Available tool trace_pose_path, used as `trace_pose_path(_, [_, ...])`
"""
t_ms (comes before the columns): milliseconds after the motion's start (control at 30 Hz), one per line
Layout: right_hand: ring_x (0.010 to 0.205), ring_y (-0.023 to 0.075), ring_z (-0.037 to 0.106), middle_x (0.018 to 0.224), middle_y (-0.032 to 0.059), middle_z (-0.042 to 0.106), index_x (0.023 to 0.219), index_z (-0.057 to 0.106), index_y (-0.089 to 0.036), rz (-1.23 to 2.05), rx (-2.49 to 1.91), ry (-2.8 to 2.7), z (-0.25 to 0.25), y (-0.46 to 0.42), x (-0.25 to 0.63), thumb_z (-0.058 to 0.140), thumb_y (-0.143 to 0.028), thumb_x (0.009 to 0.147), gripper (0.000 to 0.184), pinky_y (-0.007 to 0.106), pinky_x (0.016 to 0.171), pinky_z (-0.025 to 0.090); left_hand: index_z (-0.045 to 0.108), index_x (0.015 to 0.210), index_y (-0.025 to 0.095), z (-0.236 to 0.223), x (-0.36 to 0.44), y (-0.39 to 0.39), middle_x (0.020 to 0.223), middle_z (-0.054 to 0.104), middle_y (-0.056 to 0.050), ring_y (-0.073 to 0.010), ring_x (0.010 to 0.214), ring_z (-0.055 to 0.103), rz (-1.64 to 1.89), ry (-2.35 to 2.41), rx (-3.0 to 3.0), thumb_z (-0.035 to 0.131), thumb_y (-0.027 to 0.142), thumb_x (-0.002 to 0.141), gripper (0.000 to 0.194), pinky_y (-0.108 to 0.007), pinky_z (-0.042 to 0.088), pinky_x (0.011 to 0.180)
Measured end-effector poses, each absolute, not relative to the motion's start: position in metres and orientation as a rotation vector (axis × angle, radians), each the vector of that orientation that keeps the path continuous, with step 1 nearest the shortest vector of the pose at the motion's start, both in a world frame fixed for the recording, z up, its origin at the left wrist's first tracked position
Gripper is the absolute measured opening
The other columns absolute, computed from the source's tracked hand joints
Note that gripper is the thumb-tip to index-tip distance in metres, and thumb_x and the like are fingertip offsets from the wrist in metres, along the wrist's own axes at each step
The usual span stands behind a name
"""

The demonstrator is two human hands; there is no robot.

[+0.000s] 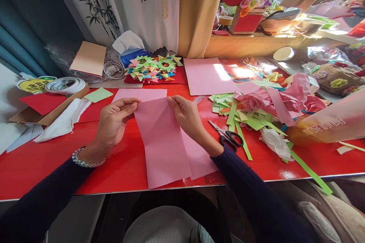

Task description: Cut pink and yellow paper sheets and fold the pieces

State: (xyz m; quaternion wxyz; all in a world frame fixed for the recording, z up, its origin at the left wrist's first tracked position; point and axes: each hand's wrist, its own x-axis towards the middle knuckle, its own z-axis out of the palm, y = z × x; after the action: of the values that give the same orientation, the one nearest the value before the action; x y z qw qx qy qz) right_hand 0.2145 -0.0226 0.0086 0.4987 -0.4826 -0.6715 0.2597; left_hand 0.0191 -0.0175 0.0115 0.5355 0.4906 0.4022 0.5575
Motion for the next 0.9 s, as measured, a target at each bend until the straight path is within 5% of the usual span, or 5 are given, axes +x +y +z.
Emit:
trace_pose_path(133, [0.053,0.0084,0.025,0.057,-0.0049,0.027,0.060,0.035,-0.019,0.663,-1.181,-1.567,0.010,-0.021,0.217,0.045,-0.036,0.091,0.036,0.026,0.048,0.019,0.069,0.102,0.020,0.013,0.020,-0.018,0.081,0.070,-0.001,-0.0127,0.078,0.064,1.246,0.932,1.181,0.070,0.025,0.075,0.027,-0.024,0.049,0.076])
trace_pose_path(533, [0.052,0.0081,0.021,0.058,-0.0050,0.022,0.058,0.029,-0.020,0.707,-1.180,-1.475,0.008,-0.017,0.220,0.047,-0.044,0.089,0.043,0.025,0.047,0.017,0.071,0.086,0.016,0.009,0.021,-0.017,0.083,0.072,-0.004,-0.0163,0.076,0.066,1.092,0.981,1.218,0.075,0.030,0.069,0.022,-0.030,0.052,0.079])
trace_pose_path(667, [0.053,0.0091,0.038,0.057,-0.0035,0.038,0.061,0.044,-0.019,0.818,-1.266,-1.593,0.009,-0.010,0.233,0.050,-0.047,0.087,0.039,0.024,0.049,0.033,0.073,0.077,0.017,0.009,0.020,-0.016,0.078,0.072,-0.004,-0.0174,0.072,0.066,1.101,1.050,1.214,0.076,0.030,0.067,0.017,-0.031,0.053,0.073])
trace_pose_path(767, [0.074,0.0165,0.059,0.082,0.0044,0.064,0.090,0.062,-0.017,0.789,-1.360,-1.700,0.023,-0.005,0.244,0.060,-0.041,0.081,0.025,0.031,0.068,0.048,0.072,0.074,0.016,0.009,0.018,-0.014,0.076,0.071,-0.004,-0.0174,0.072,0.066,1.066,1.072,1.193,0.077,0.031,0.065,0.018,-0.031,0.053,0.073])
trace_pose_path(900, [0.105,0.0249,0.057,0.114,0.0109,0.064,0.110,0.063,-0.016,0.427,-1.324,-1.973,0.050,-0.001,0.227,0.064,-0.035,0.079,0.036,0.039,0.089,0.042,0.073,0.079,0.015,0.008,0.016,-0.013,0.080,0.072,-0.004,-0.0164,0.074,0.065,1.016,1.060,1.207,0.076,0.031,0.067,0.020,-0.030,0.053,0.076])
